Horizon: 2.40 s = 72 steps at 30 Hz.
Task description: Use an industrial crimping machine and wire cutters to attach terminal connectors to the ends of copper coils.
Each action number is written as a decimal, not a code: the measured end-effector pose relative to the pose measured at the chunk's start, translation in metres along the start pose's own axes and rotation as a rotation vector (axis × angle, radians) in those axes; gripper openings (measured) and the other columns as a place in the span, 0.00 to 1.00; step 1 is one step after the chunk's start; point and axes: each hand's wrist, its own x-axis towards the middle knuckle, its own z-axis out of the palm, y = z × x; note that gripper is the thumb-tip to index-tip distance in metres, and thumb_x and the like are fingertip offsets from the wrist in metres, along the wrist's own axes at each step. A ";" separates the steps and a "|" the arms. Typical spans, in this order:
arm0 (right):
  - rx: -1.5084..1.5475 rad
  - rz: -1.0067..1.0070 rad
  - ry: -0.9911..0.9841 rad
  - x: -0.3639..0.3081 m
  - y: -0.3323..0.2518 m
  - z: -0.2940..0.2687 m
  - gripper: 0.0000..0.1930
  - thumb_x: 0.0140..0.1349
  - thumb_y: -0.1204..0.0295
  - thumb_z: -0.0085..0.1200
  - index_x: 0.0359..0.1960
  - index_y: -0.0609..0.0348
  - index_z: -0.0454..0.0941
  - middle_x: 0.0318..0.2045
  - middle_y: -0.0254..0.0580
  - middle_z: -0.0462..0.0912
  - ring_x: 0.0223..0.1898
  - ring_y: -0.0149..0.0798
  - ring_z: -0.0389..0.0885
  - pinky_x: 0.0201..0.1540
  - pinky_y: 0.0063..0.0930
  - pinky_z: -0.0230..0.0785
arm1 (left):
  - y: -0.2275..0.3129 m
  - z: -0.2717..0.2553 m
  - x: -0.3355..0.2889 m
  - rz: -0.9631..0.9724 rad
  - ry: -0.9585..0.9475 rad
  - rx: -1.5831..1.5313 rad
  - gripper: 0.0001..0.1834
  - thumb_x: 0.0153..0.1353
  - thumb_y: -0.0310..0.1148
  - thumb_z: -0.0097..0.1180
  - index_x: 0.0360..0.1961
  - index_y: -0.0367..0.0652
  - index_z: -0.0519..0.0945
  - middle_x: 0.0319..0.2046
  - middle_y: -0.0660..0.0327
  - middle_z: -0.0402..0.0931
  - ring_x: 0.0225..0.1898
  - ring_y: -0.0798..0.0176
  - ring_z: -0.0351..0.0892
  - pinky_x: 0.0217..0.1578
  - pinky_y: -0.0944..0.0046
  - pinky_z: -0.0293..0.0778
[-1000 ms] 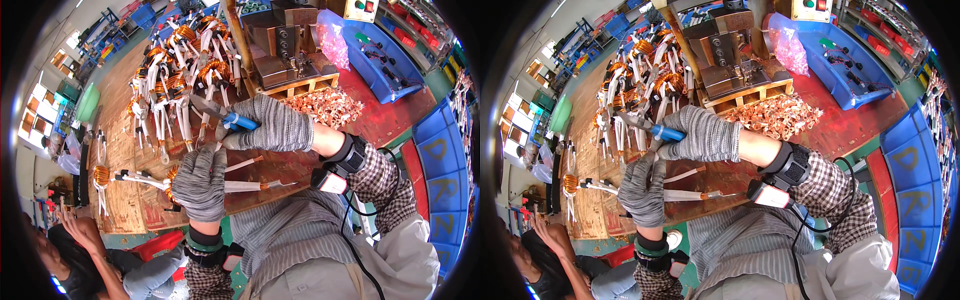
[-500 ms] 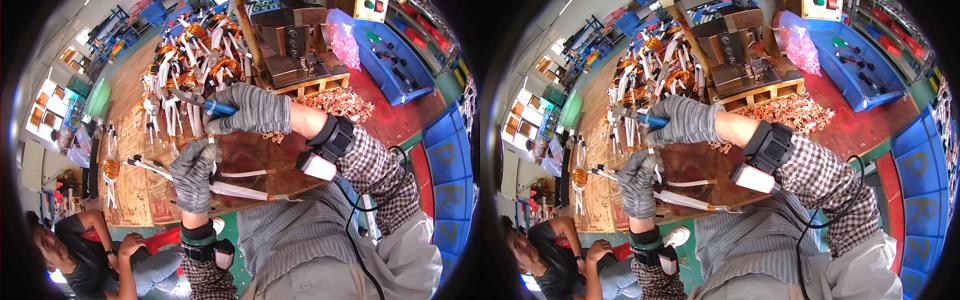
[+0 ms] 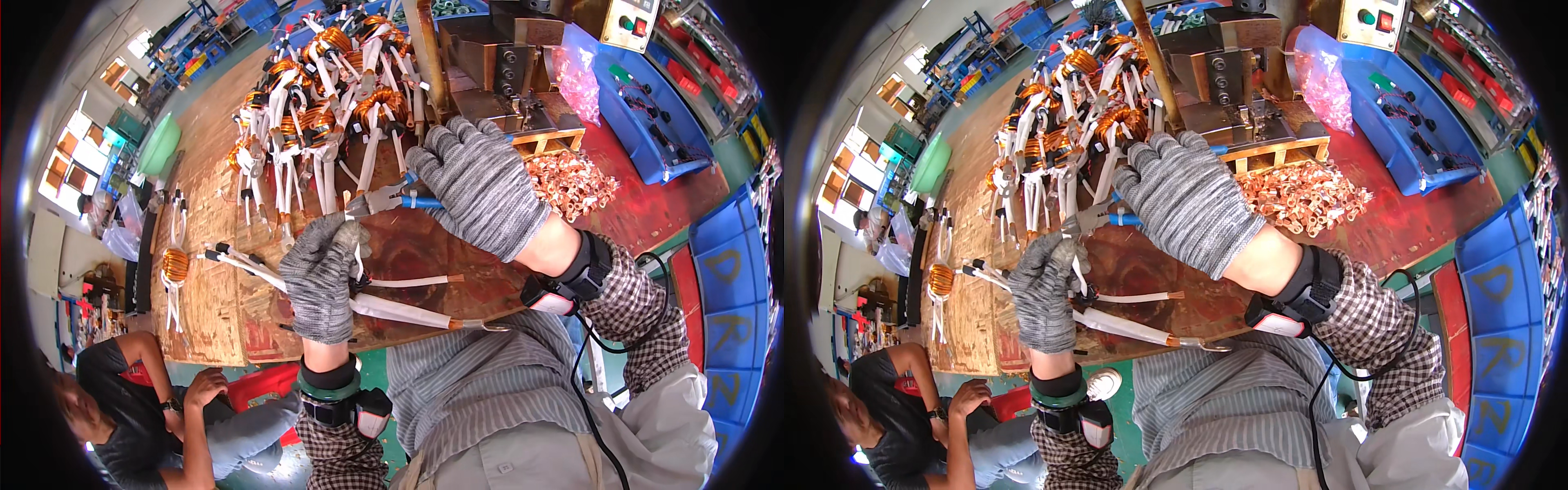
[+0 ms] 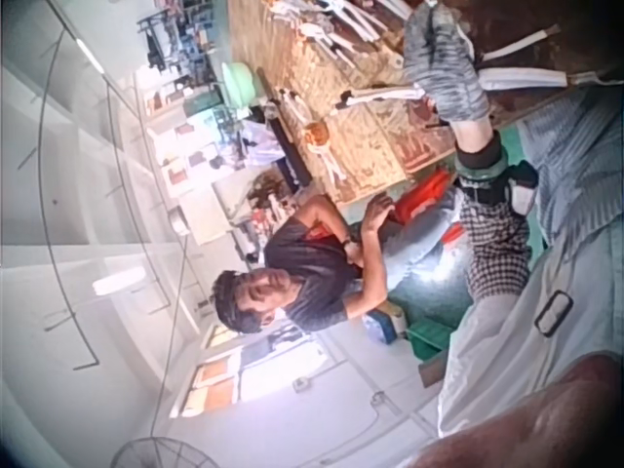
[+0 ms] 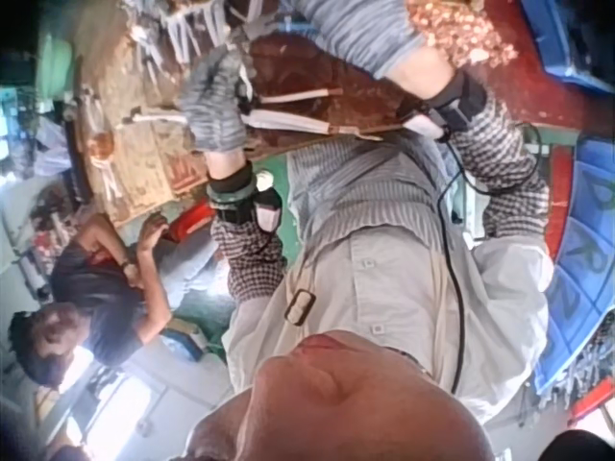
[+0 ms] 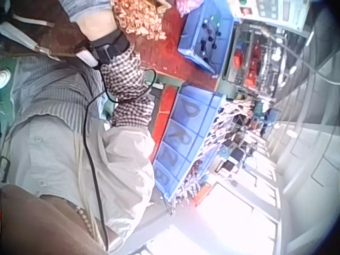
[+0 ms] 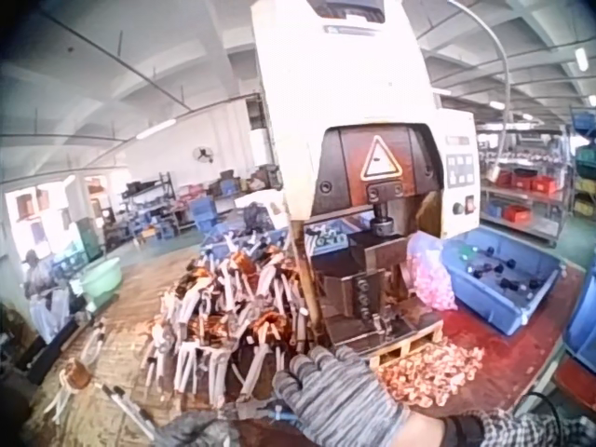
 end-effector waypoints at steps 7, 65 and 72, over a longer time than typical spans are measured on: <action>-0.060 0.007 -0.057 0.002 -0.001 -0.005 0.21 0.42 0.65 0.51 0.40 0.58 0.71 0.36 0.45 0.72 0.39 0.43 0.69 0.41 0.38 0.60 | 0.003 0.003 -0.001 0.002 0.006 0.008 0.09 0.54 0.28 0.52 0.37 0.36 0.76 0.23 0.65 0.75 0.20 0.78 0.68 0.17 0.78 0.63; -0.087 -0.042 -0.025 0.004 0.001 -0.003 0.14 0.48 0.67 0.47 0.36 0.58 0.73 0.29 0.43 0.74 0.34 0.41 0.71 0.35 0.36 0.62 | 0.001 0.005 0.002 -0.050 0.066 -0.091 0.11 0.54 0.26 0.53 0.39 0.38 0.75 0.22 0.66 0.75 0.15 0.79 0.65 0.14 0.79 0.60; -0.043 0.023 -0.181 0.009 -0.003 -0.008 0.21 0.42 0.64 0.53 0.40 0.59 0.71 0.33 0.44 0.73 0.38 0.44 0.70 0.42 0.38 0.61 | 0.003 0.001 0.001 -0.056 0.046 -0.086 0.11 0.53 0.28 0.54 0.38 0.39 0.75 0.25 0.64 0.76 0.21 0.75 0.71 0.17 0.79 0.64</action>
